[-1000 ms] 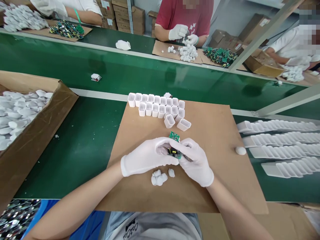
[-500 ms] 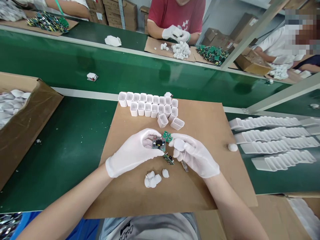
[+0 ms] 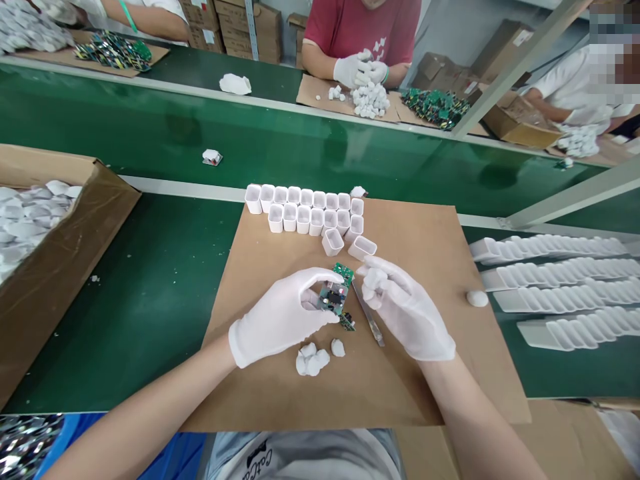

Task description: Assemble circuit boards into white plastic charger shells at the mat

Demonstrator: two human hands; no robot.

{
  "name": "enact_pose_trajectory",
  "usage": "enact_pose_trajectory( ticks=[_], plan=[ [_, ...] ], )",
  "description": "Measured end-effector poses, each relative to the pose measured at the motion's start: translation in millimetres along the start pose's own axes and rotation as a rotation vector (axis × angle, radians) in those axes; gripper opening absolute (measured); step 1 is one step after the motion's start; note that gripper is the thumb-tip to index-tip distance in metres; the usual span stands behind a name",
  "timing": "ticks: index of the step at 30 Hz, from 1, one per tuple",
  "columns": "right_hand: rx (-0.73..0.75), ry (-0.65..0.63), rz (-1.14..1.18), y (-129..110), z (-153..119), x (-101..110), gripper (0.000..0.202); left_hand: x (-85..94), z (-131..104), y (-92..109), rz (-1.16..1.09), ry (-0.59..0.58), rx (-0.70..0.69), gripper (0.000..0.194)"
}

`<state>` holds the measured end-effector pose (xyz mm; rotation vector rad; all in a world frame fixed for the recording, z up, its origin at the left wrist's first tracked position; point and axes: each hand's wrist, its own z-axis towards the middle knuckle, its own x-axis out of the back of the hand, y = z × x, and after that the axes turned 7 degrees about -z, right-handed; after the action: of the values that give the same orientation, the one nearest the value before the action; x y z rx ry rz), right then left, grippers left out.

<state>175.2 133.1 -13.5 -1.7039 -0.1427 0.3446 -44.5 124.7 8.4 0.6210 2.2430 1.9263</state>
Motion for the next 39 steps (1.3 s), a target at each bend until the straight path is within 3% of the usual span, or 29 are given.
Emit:
enact_pose_trajectory(
  ticks=[4, 9, 12, 17, 21, 24, 28, 35, 39],
  plan=[
    [-0.023, 0.04, 0.016, -2, -3, -1, 0.035, -6.2, -5, -2, -0.208, -0.078, 0.15, 0.045],
    [-0.048, -0.045, 0.119, -3, -5, -2, 0.024, -8.4, -8, 1, -0.47, -0.198, 0.255, 0.049],
    [-0.034, -0.064, 0.117, -4, -6, -2, 0.025, -8.0, -8, 4, -0.506, -0.212, 0.246, 0.053],
    [0.045, 0.031, -0.086, -5, -11, -5, 0.02, -8.7, -8, 5, -0.477, -0.22, 0.315, 0.052],
    [0.298, -0.011, -0.28, 0, -13, -10, 0.024, -10.2, -9, 3, -0.348, -0.173, 0.313, 0.038],
    [0.516, 0.045, -0.469, 7, -15, -17, 0.038, -11.5, -10, 2, -0.293, -0.143, 0.298, 0.03],
    [0.613, 0.135, -0.573, 13, -18, -25, 0.045, -13.2, -9, 3, -0.264, -0.165, 0.28, 0.025],
    [0.849, 0.133, -0.925, 12, -16, -28, 0.037, -16.4, -14, 12, -0.131, -0.073, 0.24, 0.03],
    [0.915, 0.135, -0.907, 20, -14, -26, 0.052, -17.2, -17, 12, -0.116, -0.072, 0.254, 0.03]
  ],
)
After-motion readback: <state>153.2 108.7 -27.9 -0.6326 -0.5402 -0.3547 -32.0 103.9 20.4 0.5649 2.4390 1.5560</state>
